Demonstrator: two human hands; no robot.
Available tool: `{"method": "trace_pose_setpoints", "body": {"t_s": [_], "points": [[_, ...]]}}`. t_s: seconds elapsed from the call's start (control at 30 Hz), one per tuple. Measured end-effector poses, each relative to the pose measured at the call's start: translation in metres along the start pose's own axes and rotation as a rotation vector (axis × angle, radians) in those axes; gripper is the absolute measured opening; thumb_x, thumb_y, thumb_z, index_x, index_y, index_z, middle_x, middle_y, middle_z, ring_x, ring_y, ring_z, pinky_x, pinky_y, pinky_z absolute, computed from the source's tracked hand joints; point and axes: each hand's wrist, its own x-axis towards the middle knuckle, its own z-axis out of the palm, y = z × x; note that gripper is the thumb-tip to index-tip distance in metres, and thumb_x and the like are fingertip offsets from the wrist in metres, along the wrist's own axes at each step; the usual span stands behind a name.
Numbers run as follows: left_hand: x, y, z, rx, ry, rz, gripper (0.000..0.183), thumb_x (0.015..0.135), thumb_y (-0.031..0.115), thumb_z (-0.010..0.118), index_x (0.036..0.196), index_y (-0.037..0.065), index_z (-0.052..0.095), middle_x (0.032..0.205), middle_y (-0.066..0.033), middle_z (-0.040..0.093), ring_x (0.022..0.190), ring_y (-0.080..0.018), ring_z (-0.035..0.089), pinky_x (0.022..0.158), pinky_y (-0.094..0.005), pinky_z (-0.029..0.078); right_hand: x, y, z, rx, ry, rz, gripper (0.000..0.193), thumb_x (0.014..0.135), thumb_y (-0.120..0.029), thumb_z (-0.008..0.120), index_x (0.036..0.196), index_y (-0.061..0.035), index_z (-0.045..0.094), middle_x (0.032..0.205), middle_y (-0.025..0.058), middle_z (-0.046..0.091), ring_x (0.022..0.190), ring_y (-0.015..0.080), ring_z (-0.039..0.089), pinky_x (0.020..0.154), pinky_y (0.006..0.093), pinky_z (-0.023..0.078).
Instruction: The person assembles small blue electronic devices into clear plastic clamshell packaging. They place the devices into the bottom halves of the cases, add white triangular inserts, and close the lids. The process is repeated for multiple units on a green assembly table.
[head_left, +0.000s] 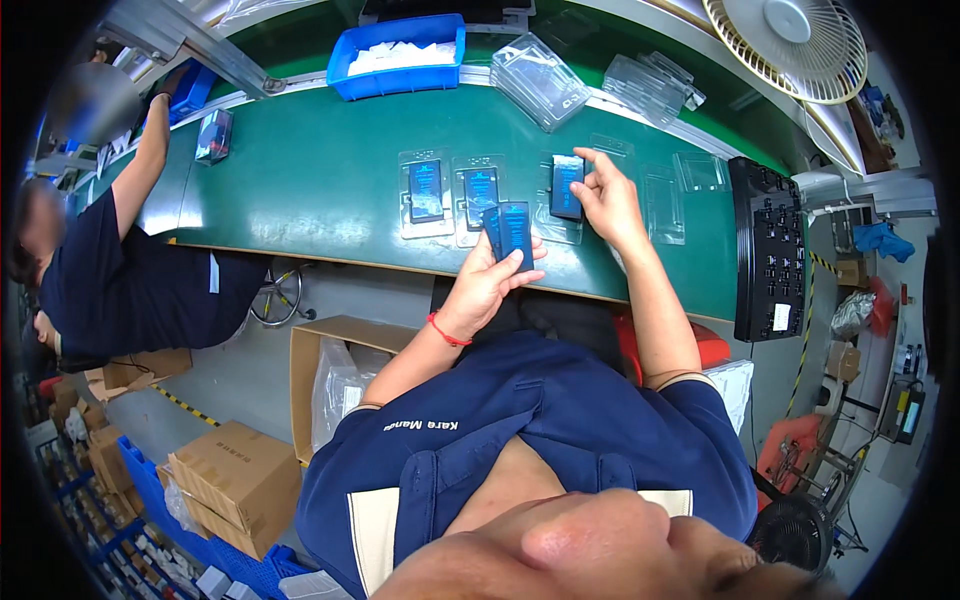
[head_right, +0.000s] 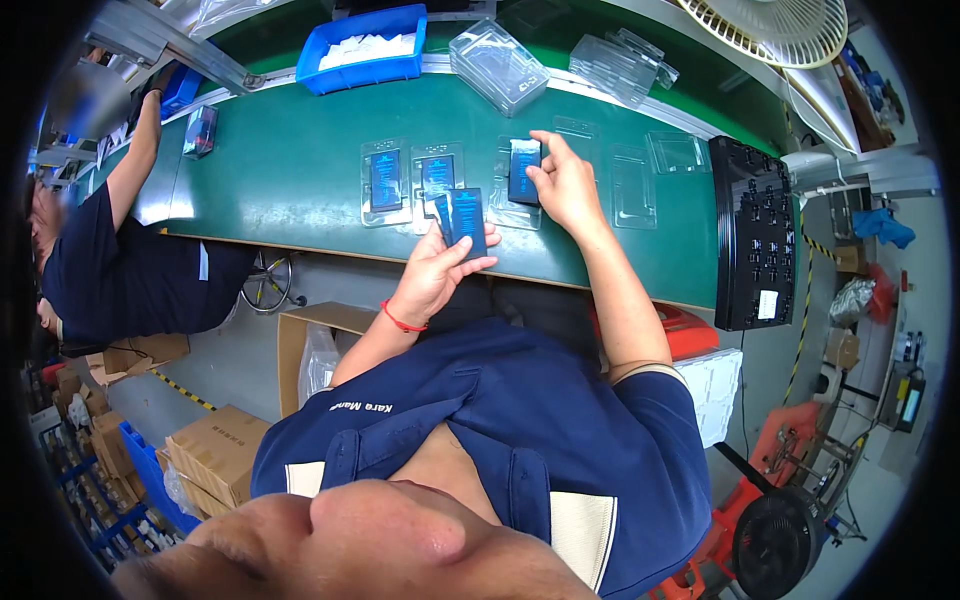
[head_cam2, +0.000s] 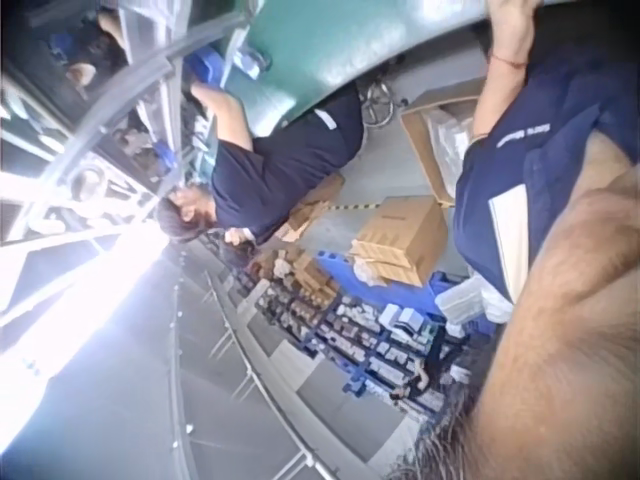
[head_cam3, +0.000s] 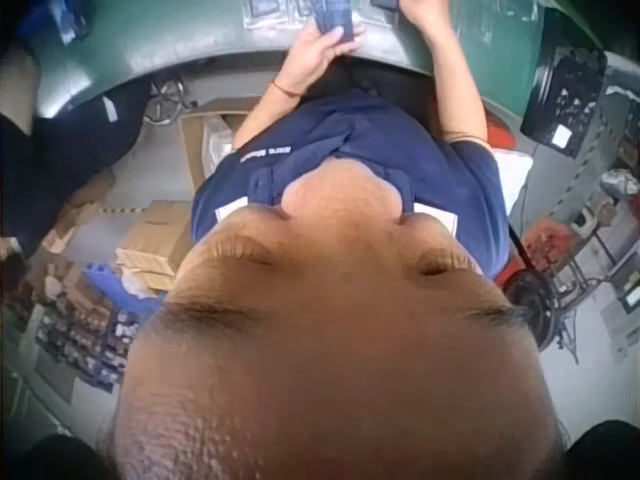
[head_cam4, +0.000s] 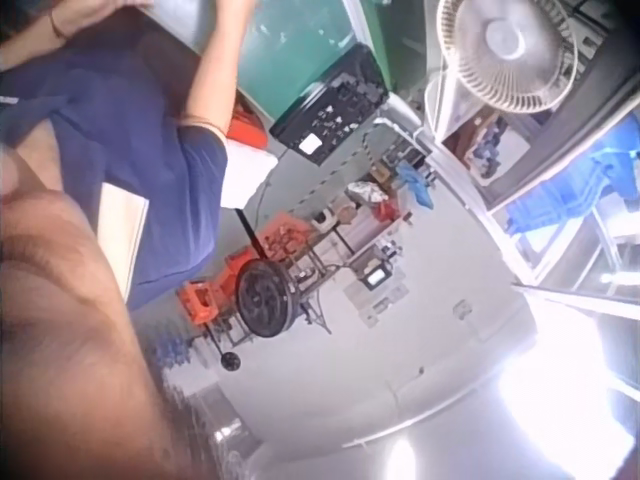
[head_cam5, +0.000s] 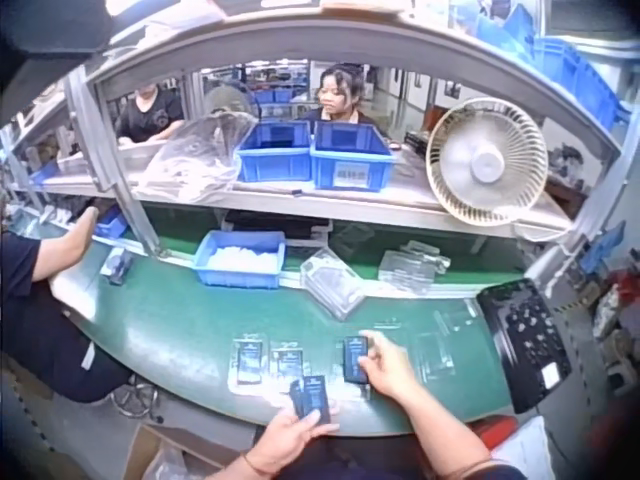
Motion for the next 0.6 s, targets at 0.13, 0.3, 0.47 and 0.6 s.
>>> {"method": "trace_pose_setpoints", "body": {"t_s": [0.13, 0.3, 0.47, 0.6], "points": [[0.013, -0.014, -0.003, 0.000, 0.016, -0.038, 0.036, 0.097, 0.007, 0.047, 0.131, 0.004, 0.038, 0.124, -0.0162, 0.054, 0.116, -0.0282, 0.055, 0.094, -0.0436, 0.050, -0.004, 0.011, 0.005, -0.284, -0.025, -0.149, 0.039, 0.076, -0.009, 0.070, 0.114, -0.0075, 0.063, 0.077, 0.0100, 0.062, 0.076, 0.0304, 0.060, 0.071, 0.0409, 0.048], [0.013, -0.014, -0.001, -0.001, 0.048, -0.028, 0.036, 0.097, 0.008, 0.046, 0.132, 0.004, 0.037, 0.125, -0.0170, 0.053, 0.117, -0.0291, 0.054, 0.094, -0.0431, 0.050, -0.011, 0.006, 0.006, -0.627, -0.003, -0.317, 0.030, 0.078, -0.016, 0.069, 0.107, -0.0094, 0.069, 0.087, 0.0072, 0.056, 0.087, 0.0253, 0.053, 0.075, 0.0379, 0.043], [0.012, -0.014, 0.003, 0.031, 0.067, -0.011, 0.035, 0.097, 0.008, 0.046, 0.131, 0.005, 0.038, 0.125, -0.0170, 0.053, 0.117, -0.0289, 0.054, 0.093, -0.0425, 0.050, -0.011, 0.010, 0.011, -0.798, -0.003, -0.445, 0.029, 0.080, -0.021, 0.065, 0.105, -0.0071, 0.069, 0.088, 0.0053, 0.055, 0.091, 0.0227, 0.051, 0.075, 0.0379, 0.039], [0.014, -0.017, 0.005, 0.061, 0.088, 0.038, 0.033, 0.096, 0.004, 0.048, 0.128, 0.007, 0.041, 0.120, -0.0143, 0.056, 0.113, -0.0253, 0.057, 0.088, -0.0394, 0.053, -0.010, 0.012, 0.010, -0.788, 0.044, -0.502, 0.030, 0.079, -0.020, 0.066, 0.106, -0.0072, 0.068, 0.088, 0.0046, 0.055, 0.091, 0.0233, 0.051, 0.076, 0.0386, 0.038]]}}
